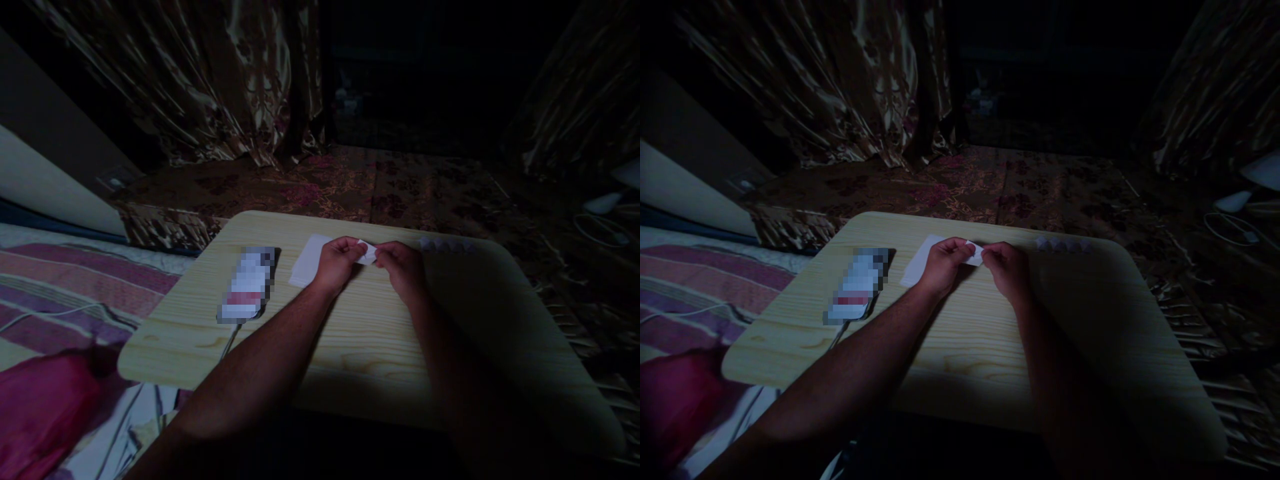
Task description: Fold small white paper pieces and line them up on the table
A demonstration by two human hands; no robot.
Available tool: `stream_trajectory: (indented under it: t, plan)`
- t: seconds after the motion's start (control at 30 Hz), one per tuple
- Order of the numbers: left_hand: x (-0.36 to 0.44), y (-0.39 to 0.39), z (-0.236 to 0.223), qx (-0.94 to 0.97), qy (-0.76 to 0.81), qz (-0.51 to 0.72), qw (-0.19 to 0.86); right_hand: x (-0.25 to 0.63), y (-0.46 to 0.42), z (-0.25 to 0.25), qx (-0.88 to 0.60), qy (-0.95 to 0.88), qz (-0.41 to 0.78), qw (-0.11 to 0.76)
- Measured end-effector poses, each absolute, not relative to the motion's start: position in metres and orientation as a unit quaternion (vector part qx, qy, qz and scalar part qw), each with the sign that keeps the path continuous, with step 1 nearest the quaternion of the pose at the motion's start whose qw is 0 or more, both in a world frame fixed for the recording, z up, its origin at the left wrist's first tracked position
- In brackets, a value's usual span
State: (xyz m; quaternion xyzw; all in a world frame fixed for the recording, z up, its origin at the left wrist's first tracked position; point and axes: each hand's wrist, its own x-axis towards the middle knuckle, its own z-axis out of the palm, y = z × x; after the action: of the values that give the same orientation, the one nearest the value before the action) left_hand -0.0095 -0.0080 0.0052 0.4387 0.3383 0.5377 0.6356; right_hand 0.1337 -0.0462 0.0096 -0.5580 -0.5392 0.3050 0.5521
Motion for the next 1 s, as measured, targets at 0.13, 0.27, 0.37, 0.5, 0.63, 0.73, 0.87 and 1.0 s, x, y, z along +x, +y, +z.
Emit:
stream_trajectory:
  t: [0.13, 0.27, 0.37, 0.5, 0.63, 0.73, 0.87, 1.0]
  plan:
    - [-0.0092, -0.0081, 0.0048, 0.44, 0.344, 0.533, 0.635, 0.1339, -0.0466, 0.0112, -0.563, -0.536, 0.306, 0.55]
    - [-0.0089, -0.0081, 0.0052, 0.44, 0.344, 0.529, 0.639, 0.1333, -0.0469, 0.0126, -0.582, -0.539, 0.285, 0.538]
    - [-0.0086, -0.0081, 0.0053, 0.446, 0.349, 0.529, 0.632, 0.1328, -0.047, 0.0132, -0.595, -0.538, 0.274, 0.531]
    - [-0.0085, -0.0087, 0.0057, 0.455, 0.349, 0.522, 0.632, 0.1328, -0.0471, 0.0127, -0.601, -0.548, 0.252, 0.525]
    - [-0.009, -0.0094, 0.0053, 0.463, 0.348, 0.518, 0.63, 0.1334, -0.0469, 0.0114, -0.602, -0.56, 0.238, 0.518]
    - [-0.0092, -0.0093, 0.0042, 0.467, 0.346, 0.516, 0.629, 0.1337, -0.0467, 0.0107, -0.603, -0.564, 0.231, 0.514]
    - [-0.0089, -0.0093, 0.0039, 0.468, 0.345, 0.51, 0.634, 0.1336, -0.0469, 0.0106, -0.598, -0.567, 0.23, 0.517]
    - [-0.0085, -0.0095, 0.0043, 0.473, 0.342, 0.503, 0.638, 0.1332, -0.0478, 0.0115, -0.595, -0.569, 0.238, 0.516]
